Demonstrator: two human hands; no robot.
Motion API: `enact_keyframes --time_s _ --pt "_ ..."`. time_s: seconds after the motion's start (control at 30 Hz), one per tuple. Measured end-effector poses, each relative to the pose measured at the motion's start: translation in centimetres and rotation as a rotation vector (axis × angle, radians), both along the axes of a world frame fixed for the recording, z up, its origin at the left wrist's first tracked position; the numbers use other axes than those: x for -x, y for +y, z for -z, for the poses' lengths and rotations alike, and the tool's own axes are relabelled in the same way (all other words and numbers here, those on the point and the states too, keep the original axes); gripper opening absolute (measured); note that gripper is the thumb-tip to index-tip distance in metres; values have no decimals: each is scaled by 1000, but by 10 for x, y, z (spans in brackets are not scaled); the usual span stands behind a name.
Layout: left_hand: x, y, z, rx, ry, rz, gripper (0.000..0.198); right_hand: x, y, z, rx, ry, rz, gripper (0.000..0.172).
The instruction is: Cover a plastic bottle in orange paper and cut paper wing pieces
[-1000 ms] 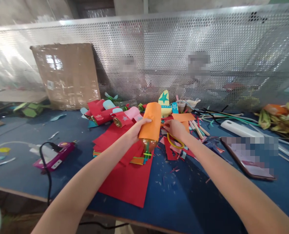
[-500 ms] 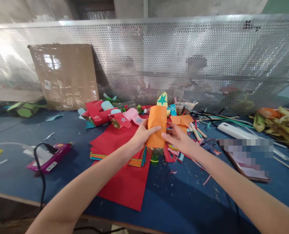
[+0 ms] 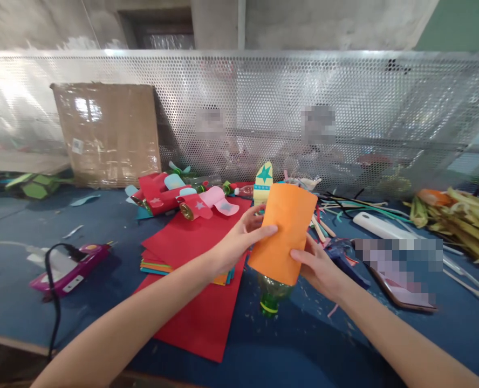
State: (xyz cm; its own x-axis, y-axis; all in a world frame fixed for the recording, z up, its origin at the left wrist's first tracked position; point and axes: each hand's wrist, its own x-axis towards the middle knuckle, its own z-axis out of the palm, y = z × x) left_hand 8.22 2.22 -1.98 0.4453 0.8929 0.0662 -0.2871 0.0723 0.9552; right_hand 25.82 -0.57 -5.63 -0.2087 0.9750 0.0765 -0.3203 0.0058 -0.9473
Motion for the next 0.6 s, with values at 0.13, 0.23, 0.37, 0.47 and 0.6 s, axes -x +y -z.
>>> enact_keyframes --time_s 0.13,0.23,0.37,0.47,0.6 --pt "1 3 10 288 -18 270 49 0 -4 0 40 11 -15 51" --pt "-4 -3 15 357 -16 279 48 4 -6 -1 -4 -4 15 47" --pt "-11 -7 12 297 -2 158 45 1 -2 -5 -70 -59 69 46" --pt "-12 -7 7 152 46 -27 46 -5 4 -7 -106 -70 133 49" --pt "-9 -9 7 -120 229 -133 51 -4 4 -6 -121 -30 69 43"
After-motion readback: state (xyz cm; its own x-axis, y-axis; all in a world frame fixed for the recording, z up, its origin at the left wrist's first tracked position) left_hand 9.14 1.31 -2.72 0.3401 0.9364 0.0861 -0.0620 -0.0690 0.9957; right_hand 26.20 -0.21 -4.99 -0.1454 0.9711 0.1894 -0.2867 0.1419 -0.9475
